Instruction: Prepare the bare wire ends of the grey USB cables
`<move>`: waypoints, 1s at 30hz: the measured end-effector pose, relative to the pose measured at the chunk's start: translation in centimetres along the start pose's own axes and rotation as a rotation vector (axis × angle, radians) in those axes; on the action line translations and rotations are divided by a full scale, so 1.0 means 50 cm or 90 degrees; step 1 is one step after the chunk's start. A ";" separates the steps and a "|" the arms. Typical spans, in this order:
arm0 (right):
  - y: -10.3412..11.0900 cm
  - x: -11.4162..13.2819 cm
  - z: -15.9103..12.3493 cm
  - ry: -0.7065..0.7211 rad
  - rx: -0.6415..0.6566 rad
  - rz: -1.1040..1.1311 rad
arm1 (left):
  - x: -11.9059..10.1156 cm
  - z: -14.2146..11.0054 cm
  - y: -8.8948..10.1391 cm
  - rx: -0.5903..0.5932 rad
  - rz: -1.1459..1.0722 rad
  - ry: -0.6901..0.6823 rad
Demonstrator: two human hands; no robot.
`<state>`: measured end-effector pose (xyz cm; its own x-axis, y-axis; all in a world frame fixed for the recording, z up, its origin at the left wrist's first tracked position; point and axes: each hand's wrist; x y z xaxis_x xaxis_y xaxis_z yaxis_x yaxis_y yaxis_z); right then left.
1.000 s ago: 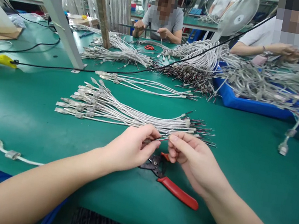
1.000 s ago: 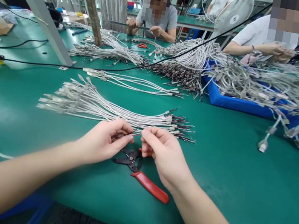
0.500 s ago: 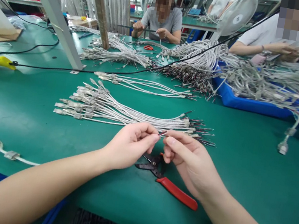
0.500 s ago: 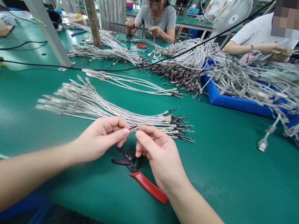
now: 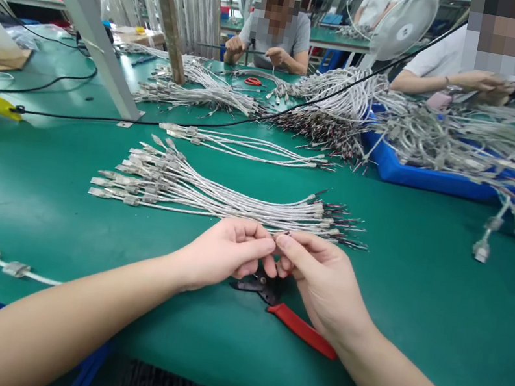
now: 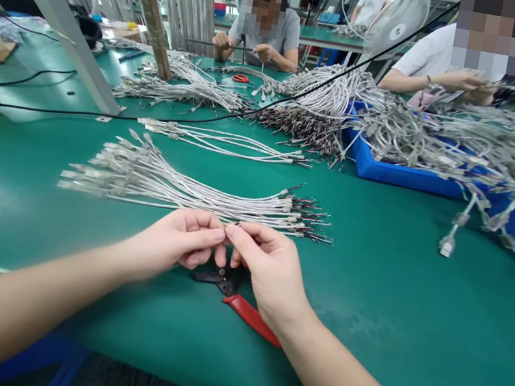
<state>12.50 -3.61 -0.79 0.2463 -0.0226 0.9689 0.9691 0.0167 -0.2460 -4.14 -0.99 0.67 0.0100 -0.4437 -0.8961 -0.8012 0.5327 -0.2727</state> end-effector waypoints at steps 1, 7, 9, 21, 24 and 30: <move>0.000 0.000 0.000 0.001 -0.014 0.000 | 0.000 0.001 0.001 0.016 -0.012 0.007; 0.000 0.003 -0.001 -0.007 -0.040 0.013 | -0.002 0.002 0.010 0.055 -0.005 0.036; 0.000 0.004 -0.002 -0.017 -0.032 0.022 | -0.001 0.003 0.012 0.050 0.011 0.045; 0.000 0.006 -0.004 -0.037 -0.006 0.053 | 0.001 0.003 0.010 0.018 -0.032 0.021; 0.000 0.005 -0.004 -0.036 0.008 0.062 | 0.001 0.001 0.008 -0.053 -0.034 -0.036; -0.023 0.004 -0.013 -0.074 0.111 0.027 | 0.003 0.003 0.000 -0.068 -0.113 -0.099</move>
<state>11.44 -4.29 -0.35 0.2735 0.0976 0.9569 0.9392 0.1878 -0.2876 -4.05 -0.94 0.47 0.2407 -0.4031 -0.8829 -0.8373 0.3739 -0.3989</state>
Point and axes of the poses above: each hand's wrist, its own z-axis towards the middle knuckle, its own y-axis out of the back of the hand, x = y × z, and after that the axes turned 7 degrees about y, right-handed
